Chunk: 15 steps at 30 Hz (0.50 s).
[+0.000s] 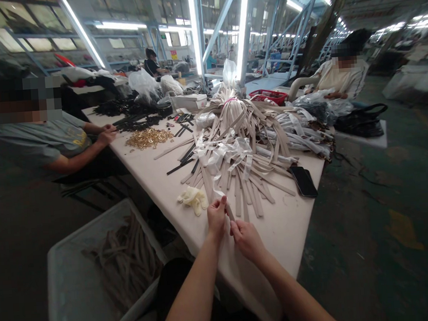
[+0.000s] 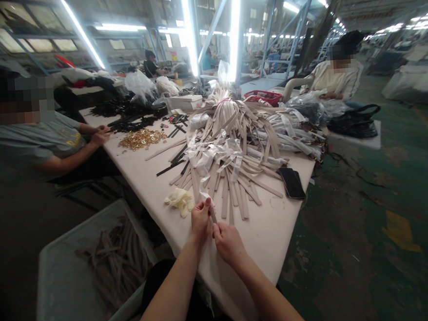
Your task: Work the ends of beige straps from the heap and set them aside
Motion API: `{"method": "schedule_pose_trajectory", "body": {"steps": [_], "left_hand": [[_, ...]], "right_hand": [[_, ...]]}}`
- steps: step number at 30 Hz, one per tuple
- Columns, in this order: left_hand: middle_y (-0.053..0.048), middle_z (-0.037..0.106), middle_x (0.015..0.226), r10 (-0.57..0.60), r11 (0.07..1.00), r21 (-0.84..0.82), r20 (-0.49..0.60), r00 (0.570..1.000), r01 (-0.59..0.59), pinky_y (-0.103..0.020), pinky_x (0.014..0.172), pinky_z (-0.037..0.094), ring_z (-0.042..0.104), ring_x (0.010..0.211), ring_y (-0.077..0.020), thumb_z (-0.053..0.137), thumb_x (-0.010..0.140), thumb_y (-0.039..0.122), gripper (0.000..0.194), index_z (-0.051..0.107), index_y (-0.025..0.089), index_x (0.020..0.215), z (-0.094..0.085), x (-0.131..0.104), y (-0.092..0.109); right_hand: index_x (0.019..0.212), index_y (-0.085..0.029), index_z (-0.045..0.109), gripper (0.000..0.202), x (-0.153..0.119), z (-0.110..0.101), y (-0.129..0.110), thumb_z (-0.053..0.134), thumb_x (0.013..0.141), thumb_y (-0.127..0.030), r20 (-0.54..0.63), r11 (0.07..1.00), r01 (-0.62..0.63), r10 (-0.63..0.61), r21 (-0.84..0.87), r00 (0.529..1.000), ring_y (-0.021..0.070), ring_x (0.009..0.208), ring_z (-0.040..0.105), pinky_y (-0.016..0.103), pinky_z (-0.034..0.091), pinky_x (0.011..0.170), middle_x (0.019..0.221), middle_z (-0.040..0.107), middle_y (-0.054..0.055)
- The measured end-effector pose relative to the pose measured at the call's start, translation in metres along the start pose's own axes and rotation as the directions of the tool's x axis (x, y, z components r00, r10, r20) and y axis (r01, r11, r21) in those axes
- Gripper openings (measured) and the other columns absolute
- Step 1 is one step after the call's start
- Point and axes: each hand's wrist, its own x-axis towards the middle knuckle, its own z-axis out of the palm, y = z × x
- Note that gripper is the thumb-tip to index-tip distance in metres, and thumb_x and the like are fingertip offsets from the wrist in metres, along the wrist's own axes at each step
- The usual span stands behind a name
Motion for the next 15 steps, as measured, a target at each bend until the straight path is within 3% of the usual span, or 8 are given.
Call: {"method": "schedule_pose_trajectory", "body": {"steps": [4,9,12,15], "left_hand": [[0.003,0.051,0.053,-0.031,0.998,0.055,0.023,0.999,0.029,-0.021,0.046,0.033,0.044,0.046,-0.0081,0.079,0.068,0.059,0.050,0.057,0.015,0.061,0.000,-0.001,0.003],[0.004,0.047,0.050,-0.074,0.996,0.063,0.113,0.991,0.067,-0.021,0.041,0.028,0.038,0.042,-0.0060,0.080,0.068,0.056,0.049,0.056,0.015,0.059,0.000,-0.003,0.006],[0.005,0.045,0.048,-0.169,0.984,0.080,0.189,0.967,0.156,-0.020,0.038,0.025,0.036,0.037,-0.0057,0.082,0.067,0.055,0.047,0.057,0.015,0.062,-0.004,-0.007,0.006],[0.004,0.049,0.050,-0.197,0.980,0.051,0.199,0.960,0.191,-0.021,0.038,0.028,0.040,0.038,-0.0065,0.082,0.067,0.054,0.046,0.058,0.015,0.065,-0.006,-0.007,0.006]], "right_hand": [[0.067,-0.020,0.060,0.048,0.002,0.000,0.007,0.036,0.100,-0.046,0.085,0.976,-0.097,0.081,0.197,0.993,0.0134,0.044,0.053,0.024,0.037,0.047,0.052,0.057,-0.001],[0.073,-0.019,0.058,0.049,0.019,0.003,0.012,0.036,0.097,-0.056,0.214,0.870,-0.262,0.187,0.417,0.959,0.0109,0.032,0.046,0.021,0.032,0.033,0.048,0.053,-0.004],[0.076,-0.019,0.057,0.049,0.030,0.002,0.007,0.035,0.096,-0.058,0.208,0.854,-0.261,0.184,0.450,0.961,0.0110,0.032,0.047,0.021,0.034,0.032,0.049,0.055,-0.004],[0.075,-0.019,0.057,0.046,0.026,-0.002,0.000,0.039,0.097,-0.056,0.126,0.903,-0.176,0.137,0.391,0.983,0.0124,0.039,0.055,0.023,0.042,0.041,0.056,0.062,-0.001]]}}
